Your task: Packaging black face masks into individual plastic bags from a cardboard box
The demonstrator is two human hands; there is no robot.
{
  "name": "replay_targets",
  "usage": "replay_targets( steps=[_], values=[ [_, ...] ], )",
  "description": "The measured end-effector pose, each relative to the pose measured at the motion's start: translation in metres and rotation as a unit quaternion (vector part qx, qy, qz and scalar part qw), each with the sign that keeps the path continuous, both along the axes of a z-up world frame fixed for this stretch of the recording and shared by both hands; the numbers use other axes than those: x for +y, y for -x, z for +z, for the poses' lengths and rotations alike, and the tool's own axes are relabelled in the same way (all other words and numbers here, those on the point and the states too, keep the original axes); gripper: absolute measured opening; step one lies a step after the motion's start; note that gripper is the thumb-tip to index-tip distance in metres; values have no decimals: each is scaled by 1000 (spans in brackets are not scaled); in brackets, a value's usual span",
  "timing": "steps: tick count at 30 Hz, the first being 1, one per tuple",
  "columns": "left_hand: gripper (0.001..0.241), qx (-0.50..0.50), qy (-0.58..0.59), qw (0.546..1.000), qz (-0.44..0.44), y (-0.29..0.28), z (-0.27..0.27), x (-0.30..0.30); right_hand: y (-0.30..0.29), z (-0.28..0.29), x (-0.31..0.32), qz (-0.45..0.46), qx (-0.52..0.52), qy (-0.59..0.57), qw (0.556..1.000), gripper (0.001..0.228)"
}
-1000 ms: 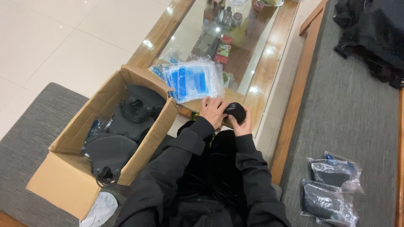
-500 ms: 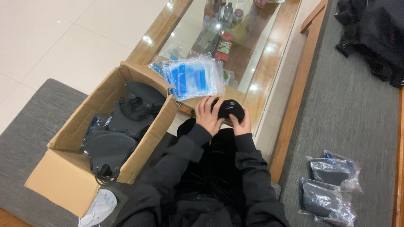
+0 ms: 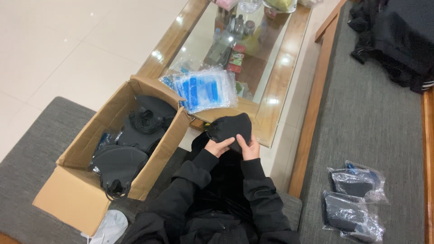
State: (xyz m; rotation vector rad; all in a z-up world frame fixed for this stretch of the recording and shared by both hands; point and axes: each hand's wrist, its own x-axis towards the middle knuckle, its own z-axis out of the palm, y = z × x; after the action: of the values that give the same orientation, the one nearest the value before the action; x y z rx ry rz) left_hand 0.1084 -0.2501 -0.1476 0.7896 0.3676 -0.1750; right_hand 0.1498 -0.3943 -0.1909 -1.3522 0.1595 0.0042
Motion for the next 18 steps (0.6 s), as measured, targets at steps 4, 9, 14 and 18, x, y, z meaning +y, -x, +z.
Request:
replay_targets(
  steps=[4,9,14,18],
  values=[
    [94,68,26,997,-17,-11,-43,8,8,11,-2,20,33,-10,999,32],
    [106,187,96,977,-28,4,12,15,17,35,7,65,26,126,990,47],
    [94,154,82,984,19,2,-47,6,46,69,23,38,-37,374,926,82],
    [84,139,72,987,41,0,-49,4,47,26,19,19,-214,487,847,68]
  ],
)
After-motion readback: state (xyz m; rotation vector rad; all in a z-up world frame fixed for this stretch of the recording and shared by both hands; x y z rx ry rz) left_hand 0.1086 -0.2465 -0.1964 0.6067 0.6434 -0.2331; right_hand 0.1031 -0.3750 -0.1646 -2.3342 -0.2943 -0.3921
